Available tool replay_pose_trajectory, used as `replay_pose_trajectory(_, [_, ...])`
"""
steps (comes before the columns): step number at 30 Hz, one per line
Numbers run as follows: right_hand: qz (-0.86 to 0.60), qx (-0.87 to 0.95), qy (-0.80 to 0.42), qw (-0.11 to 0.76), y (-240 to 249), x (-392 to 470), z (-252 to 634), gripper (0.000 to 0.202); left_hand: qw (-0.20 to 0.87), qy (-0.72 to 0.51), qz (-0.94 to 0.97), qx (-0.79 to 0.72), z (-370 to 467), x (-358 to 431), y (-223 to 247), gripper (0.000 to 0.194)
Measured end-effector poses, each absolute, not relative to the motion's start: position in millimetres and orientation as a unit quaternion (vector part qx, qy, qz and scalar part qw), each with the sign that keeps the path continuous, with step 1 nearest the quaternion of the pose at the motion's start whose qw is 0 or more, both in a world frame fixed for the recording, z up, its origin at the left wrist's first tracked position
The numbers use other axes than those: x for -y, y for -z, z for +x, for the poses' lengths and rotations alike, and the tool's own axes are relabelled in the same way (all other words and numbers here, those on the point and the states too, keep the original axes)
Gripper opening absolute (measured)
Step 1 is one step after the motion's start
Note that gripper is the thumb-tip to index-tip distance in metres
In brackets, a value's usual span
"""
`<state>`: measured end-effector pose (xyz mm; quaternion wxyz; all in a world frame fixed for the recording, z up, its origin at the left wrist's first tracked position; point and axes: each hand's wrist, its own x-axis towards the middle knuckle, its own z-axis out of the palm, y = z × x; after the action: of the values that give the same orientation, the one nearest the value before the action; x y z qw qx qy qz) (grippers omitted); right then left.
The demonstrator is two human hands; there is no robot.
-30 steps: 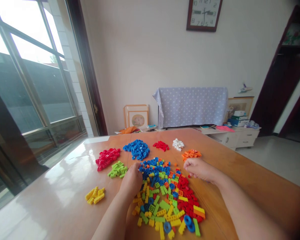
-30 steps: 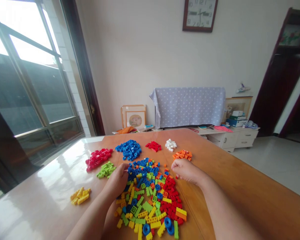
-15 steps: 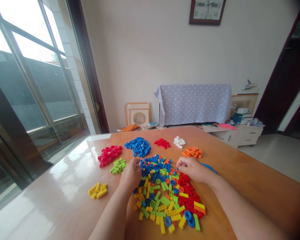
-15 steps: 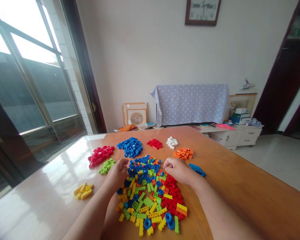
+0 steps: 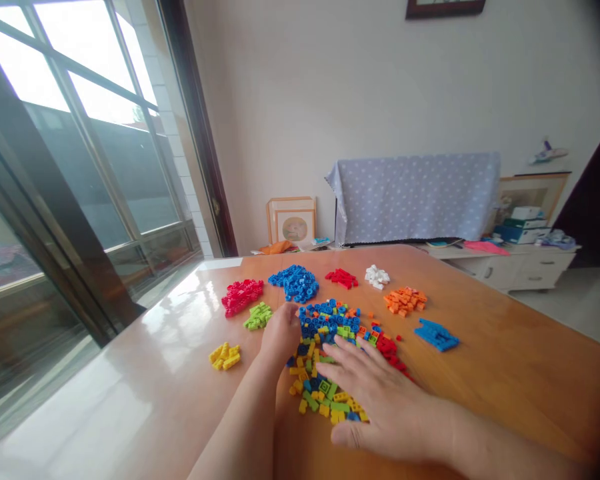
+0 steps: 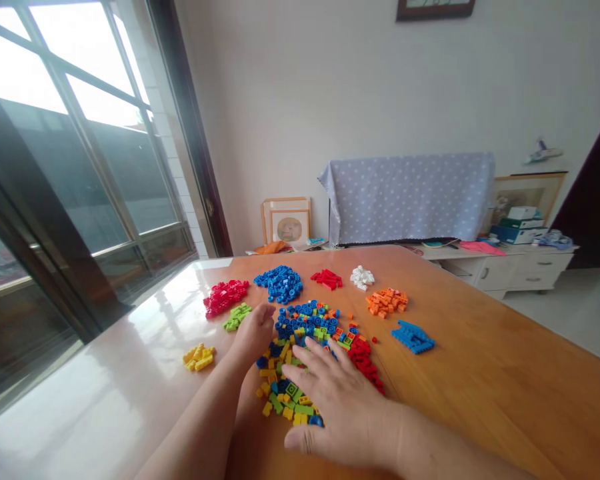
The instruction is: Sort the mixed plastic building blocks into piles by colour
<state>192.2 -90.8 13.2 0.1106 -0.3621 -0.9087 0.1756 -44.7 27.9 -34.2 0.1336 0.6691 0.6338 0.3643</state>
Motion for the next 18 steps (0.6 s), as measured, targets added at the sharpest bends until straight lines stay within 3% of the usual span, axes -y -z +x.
replay_pose_trajectory(3, [-0.374, 0.912, -0.147, 0.087, 6, 102, 193, 0.089, 0.144, -0.373, 0.647, -0.65, -44, -31, 38, 0.032])
replay_pose_trajectory(7, [-0.419, 0.896, -0.107, 0.101, 23, 98, 197, 0.083, 0.159, -0.366, 0.638, -0.659, -40, -31, 41, 0.03])
replay_pose_trajectory(18, [-0.447, 0.884, -0.054, 0.131, 33, 59, 197, 0.078, 0.18, -0.405, 0.653, -0.614, -18, -27, 45, 0.022])
